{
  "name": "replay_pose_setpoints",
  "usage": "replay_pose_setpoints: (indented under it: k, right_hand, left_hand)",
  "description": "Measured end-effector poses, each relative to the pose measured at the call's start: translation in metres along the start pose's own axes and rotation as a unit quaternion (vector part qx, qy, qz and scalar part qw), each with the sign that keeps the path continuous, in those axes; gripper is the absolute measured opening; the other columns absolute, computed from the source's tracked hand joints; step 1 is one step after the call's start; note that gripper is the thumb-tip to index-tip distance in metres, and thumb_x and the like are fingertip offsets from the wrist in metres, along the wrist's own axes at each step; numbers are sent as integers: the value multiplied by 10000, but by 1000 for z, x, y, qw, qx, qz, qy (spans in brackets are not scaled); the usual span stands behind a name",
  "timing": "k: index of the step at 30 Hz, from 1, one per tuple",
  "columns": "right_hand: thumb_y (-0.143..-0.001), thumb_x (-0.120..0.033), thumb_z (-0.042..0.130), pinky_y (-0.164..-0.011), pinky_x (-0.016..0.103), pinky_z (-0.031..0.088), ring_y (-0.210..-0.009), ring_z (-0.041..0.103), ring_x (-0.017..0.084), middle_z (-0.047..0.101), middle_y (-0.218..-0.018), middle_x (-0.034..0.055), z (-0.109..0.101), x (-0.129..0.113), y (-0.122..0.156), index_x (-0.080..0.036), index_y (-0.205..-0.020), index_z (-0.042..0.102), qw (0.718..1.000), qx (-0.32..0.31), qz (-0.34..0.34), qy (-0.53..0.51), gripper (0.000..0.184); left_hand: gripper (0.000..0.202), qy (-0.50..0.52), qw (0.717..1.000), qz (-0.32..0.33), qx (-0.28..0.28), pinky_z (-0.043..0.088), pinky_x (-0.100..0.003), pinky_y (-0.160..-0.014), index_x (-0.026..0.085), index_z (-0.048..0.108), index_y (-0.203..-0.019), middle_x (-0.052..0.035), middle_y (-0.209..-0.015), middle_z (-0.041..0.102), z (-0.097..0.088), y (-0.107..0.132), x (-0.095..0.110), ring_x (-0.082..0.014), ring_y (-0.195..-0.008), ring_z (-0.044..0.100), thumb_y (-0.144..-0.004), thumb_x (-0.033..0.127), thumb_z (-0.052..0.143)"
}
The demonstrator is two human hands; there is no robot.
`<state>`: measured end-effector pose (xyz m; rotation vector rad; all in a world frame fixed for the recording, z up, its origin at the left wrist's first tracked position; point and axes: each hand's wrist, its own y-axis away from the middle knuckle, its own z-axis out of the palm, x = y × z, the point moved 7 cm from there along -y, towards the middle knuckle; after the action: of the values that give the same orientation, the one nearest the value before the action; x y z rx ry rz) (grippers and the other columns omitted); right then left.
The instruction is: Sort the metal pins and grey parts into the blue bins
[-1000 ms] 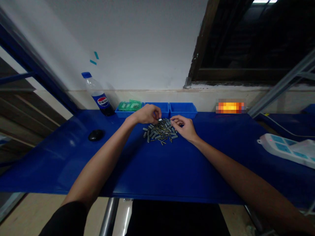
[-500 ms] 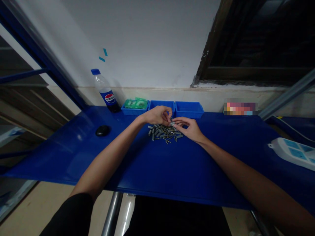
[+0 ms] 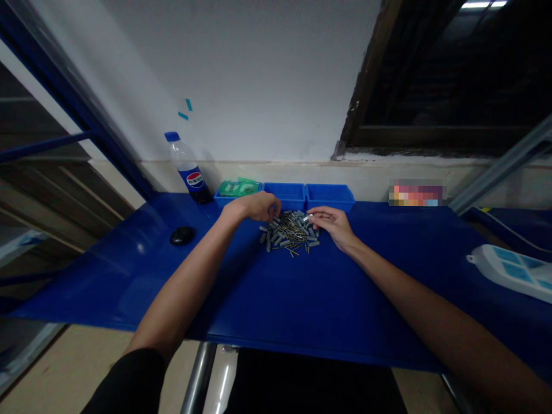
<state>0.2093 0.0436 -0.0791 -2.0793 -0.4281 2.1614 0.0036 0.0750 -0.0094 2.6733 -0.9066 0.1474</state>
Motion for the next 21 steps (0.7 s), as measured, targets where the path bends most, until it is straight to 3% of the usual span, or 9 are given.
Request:
replay_pose_setpoints:
  k: [5, 10, 18, 21]
  right_hand:
    - [-667, -433, 920, -594, 291, 508, -618, 654, 159, 774, -767, 32, -6, 3, -1, -199, -981, 811, 999, 38, 5, -27, 407]
    - [-684, -454, 915, -620, 297, 532, -717, 709, 177, 821, -977, 68, -14, 3, -2, -225, -1085, 780, 996, 87, 0, -34, 481]
    - [-668, -536, 912, -622, 333, 584, -653, 723, 199, 761, -774, 43, -16, 6, -4, -205, -907, 758, 992, 110, -24, 53, 437]
    - [-682, -547, 903, -644, 348, 602, -648, 723, 203, 747, -754, 44, -15, 4, -2, -203, -868, 740, 989, 113, -41, 82, 424]
  left_hand:
    - [333, -40, 996, -67, -32, 435, -228, -603, 156, 728, -1035, -75, -957, 791, 6, 5, -12, -164, -763, 675, -715, 100, 803]
    - [323, -20, 996, -67, -59, 422, -229, -593, 172, 720, -939, -54, -892, 777, 11, 9, -9, -150, -692, 641, -649, 104, 847]
    - [291, -8, 997, -66, -50, 412, -250, -598, 166, 709, -812, -26, -743, 727, 20, 0, -12, -148, -643, 608, -580, 13, 795]
    - [286, 4, 999, -44, -8, 423, -252, -618, 172, 715, -770, -9, -671, 698, 18, -1, -14, -147, -626, 593, -544, 14, 793]
